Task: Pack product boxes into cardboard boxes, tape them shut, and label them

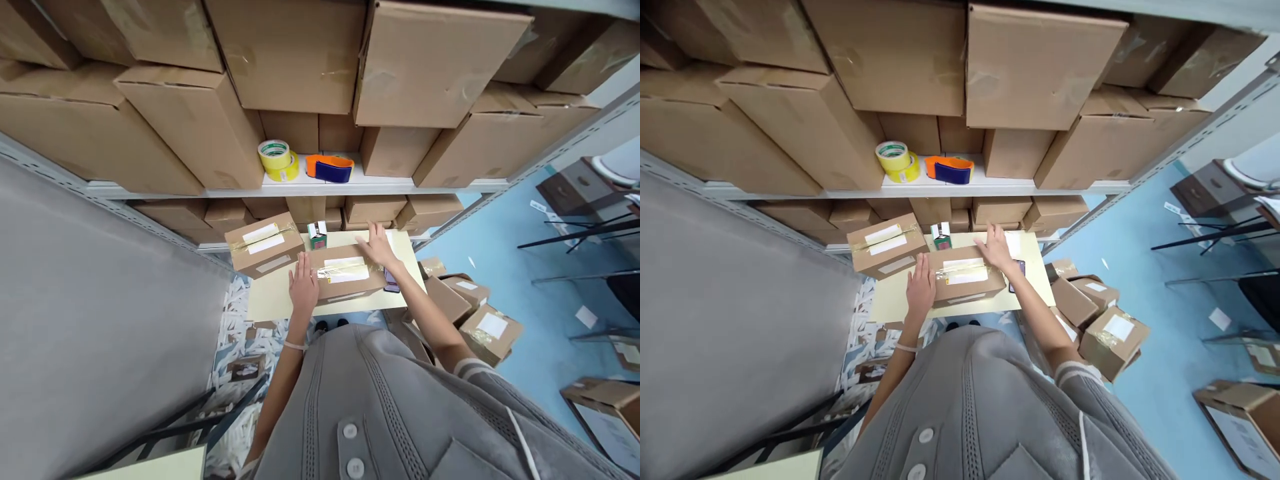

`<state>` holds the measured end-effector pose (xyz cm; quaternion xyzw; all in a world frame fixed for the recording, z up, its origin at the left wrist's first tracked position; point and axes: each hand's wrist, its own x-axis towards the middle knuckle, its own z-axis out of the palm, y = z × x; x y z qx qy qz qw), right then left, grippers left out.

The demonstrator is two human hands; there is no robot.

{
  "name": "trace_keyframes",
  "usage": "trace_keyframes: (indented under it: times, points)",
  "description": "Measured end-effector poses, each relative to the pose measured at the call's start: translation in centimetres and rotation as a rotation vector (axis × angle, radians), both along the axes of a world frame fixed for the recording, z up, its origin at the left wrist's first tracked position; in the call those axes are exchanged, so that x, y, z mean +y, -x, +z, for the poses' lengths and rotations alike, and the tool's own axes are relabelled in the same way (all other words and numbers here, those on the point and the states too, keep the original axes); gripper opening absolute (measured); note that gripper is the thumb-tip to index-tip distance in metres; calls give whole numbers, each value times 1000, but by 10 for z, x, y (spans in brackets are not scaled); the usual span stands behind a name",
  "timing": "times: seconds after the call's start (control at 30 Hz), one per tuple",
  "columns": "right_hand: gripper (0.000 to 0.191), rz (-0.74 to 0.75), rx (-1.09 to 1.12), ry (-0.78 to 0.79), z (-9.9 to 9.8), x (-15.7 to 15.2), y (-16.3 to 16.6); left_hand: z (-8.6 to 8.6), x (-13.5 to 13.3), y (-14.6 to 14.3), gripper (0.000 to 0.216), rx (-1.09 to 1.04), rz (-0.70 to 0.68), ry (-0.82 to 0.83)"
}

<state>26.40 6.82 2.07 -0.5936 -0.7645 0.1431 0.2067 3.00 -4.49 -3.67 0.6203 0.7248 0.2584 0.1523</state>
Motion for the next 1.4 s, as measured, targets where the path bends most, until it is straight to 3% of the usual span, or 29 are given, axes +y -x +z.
trace_keyframes:
  times: [0.1,0.2,0.47,0.63,0.9,1.03,1.17,1.27,1.4]
  points:
    - [70,-84,84,120,-31,-37,-24,-1,0,0,60,16,-16,4]
    - [71,-161,176,190,-45,-56,-30,0,0,1,61,44,-33,9]
    - [58,-296,116,375,-49,-63,-19,-2,3,0,62,6,-41,38]
    - [55,-321,65,392,-51,-59,-20,1,2,-2,64,-66,-23,64]
    - [55,-332,207,417,-50,-59,-24,7,-1,-5,89,-275,161,88]
    - [56,-353,376,434,-44,-67,-28,8,-6,2,93,-408,232,225]
    - [57,-402,550,413,-29,-84,-37,18,-18,14,73,-524,280,194]
    - [59,-444,648,319,-9,-100,-49,40,-30,19,65,-656,276,124]
    - [63,-433,843,202,28,-117,-65,78,-45,17,75,-857,318,44]
